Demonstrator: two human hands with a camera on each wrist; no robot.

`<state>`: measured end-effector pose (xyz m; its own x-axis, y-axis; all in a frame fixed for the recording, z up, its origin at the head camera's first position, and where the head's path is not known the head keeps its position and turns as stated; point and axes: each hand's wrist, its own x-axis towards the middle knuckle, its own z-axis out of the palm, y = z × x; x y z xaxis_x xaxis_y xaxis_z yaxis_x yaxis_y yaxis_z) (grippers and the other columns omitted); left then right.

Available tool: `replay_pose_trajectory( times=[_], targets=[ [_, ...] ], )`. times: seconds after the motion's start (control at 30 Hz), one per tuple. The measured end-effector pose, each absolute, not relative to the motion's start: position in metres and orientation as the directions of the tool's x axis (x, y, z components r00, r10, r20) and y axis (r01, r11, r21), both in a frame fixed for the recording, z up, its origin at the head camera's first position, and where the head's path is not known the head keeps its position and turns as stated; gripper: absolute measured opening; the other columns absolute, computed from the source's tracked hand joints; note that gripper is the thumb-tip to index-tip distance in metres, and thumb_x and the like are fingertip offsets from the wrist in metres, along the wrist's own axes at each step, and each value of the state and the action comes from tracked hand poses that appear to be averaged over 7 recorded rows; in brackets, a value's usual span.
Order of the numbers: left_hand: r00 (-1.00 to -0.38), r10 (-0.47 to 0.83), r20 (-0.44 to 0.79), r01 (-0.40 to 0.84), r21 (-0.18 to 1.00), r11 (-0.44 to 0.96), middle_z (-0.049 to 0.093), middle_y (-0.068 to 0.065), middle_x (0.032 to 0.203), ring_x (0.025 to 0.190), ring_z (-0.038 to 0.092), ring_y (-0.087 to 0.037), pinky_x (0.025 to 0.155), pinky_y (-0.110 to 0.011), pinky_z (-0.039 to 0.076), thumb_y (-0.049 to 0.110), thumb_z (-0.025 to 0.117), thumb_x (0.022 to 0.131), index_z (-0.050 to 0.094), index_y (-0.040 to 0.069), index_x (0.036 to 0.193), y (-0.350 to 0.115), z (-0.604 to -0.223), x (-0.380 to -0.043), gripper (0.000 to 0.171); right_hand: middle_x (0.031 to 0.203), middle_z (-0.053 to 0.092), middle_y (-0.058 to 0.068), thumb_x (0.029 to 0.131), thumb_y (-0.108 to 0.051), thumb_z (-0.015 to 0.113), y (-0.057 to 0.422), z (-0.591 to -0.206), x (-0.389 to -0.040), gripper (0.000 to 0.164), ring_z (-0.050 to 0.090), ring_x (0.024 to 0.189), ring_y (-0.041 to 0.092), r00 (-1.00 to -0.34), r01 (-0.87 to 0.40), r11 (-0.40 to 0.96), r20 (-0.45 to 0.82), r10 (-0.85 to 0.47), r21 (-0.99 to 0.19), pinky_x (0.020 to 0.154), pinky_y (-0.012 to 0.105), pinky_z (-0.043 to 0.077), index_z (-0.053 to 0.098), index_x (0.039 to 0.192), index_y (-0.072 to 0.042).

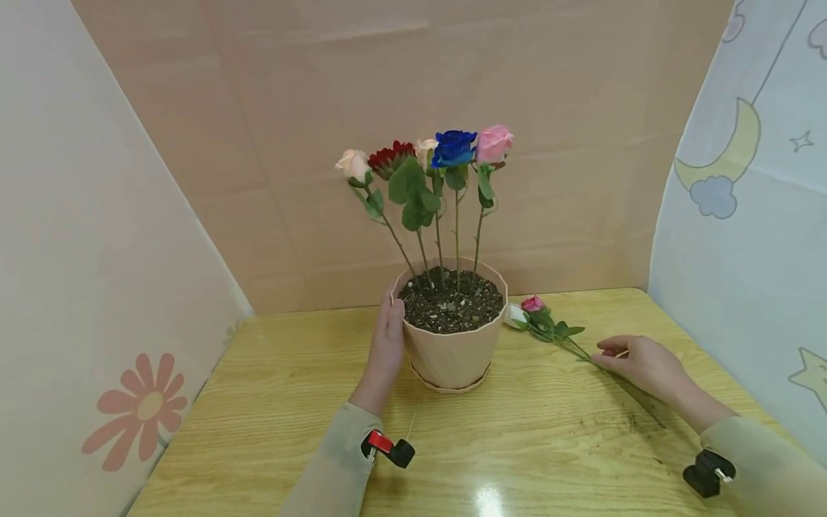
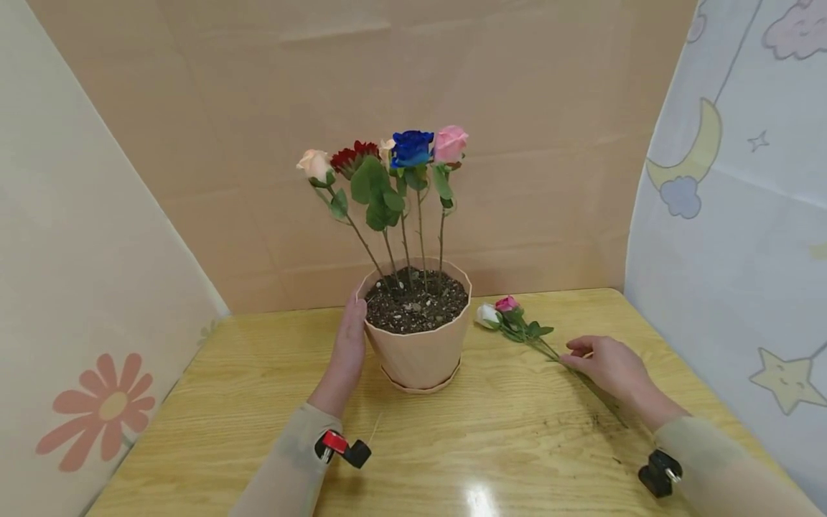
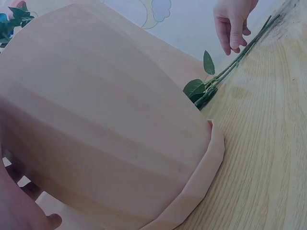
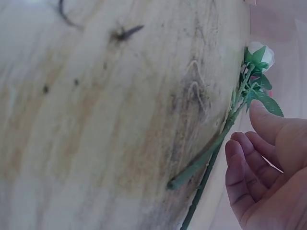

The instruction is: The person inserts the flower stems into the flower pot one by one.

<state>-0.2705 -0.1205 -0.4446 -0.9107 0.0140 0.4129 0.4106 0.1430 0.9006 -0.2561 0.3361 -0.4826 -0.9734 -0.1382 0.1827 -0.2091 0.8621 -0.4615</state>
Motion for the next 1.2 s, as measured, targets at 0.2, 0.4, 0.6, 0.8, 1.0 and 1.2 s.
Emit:
replay_pose_trajectory(
  times=[0.2,0.4,0.6,0.8,1.0,1.2],
  targets=[
    [-0.910,0.017,0.415,0.413,0.900,0.142,0.017,-0.005,0.184,0.168,0.014,-0.035,0.132,-0.064,0.015,0.041,0.030,0.123,0.026,0.034,0.176,-0.1202,-0.4460,-0.2718,0.054,0.108,0.080,0.014,0.104,-0.033,0.080,0.3370,-0.4895,-0.2599,0.049,0.074,0.102,0.043,-0.972,-0.216,0.858,0.181,-0.147,-0.467,0.086,0.064,0.057,0.075,0.128,0.009],
    [-0.908,0.009,0.419,0.416,0.898,0.146,0.018,-0.005,0.183,0.167,0.016,-0.035,0.132,-0.064,0.016,0.042,0.029,0.123,0.025,0.031,0.177,-0.1212,-0.4473,-0.2729,0.055,0.107,0.080,0.015,0.102,-0.029,0.082,0.3359,-0.4930,-0.2640,0.044,0.074,0.101,0.043,-0.969,-0.229,0.856,0.191,-0.156,-0.463,0.087,0.065,0.057,0.077,0.125,0.008],
    [-0.907,-0.002,0.420,0.416,0.897,0.149,0.020,-0.005,0.183,0.167,0.017,-0.034,0.132,-0.062,0.017,0.040,0.030,0.123,0.027,0.030,0.177,-0.1206,-0.4461,-0.2730,0.055,0.105,0.081,0.014,0.102,-0.024,0.080,0.3337,-0.4930,-0.2644,0.033,0.075,0.099,0.041,-0.972,-0.223,0.855,0.178,-0.156,-0.468,0.086,0.065,0.057,0.081,0.120,0.004],
    [-0.901,0.004,0.433,0.430,0.892,0.141,0.020,-0.008,0.183,0.167,0.017,-0.034,0.133,-0.061,0.016,0.036,0.030,0.123,0.027,0.026,0.177,-0.1200,-0.4445,-0.2725,0.055,0.104,0.081,0.015,0.103,-0.020,0.079,0.3326,-0.4901,-0.2656,0.029,0.075,0.097,0.041,-0.971,-0.227,0.859,0.175,-0.163,-0.458,0.086,0.065,0.057,0.081,0.118,0.005],
    [-0.906,0.001,0.423,0.418,0.895,0.156,0.020,-0.008,0.182,0.167,0.018,-0.037,0.133,-0.063,0.015,0.043,0.029,0.122,0.026,0.025,0.177,-0.1208,-0.4456,-0.2713,0.058,0.105,0.081,0.018,0.104,-0.017,0.077,0.3319,-0.4901,-0.2659,0.029,0.075,0.097,0.042,-0.969,-0.237,0.857,0.175,-0.174,-0.459,0.087,0.065,0.057,0.079,0.118,0.008],
    [-0.909,0.004,0.417,0.412,0.896,0.164,0.020,-0.007,0.182,0.167,0.018,-0.037,0.132,-0.063,0.016,0.046,0.029,0.122,0.025,0.027,0.177,-0.1218,-0.4462,-0.2717,0.058,0.106,0.079,0.021,0.105,-0.014,0.074,0.3319,-0.4901,-0.2657,0.029,0.075,0.097,0.043,-0.966,-0.246,0.857,0.191,-0.177,-0.452,0.086,0.065,0.058,0.078,0.120,0.011]
  ],
)
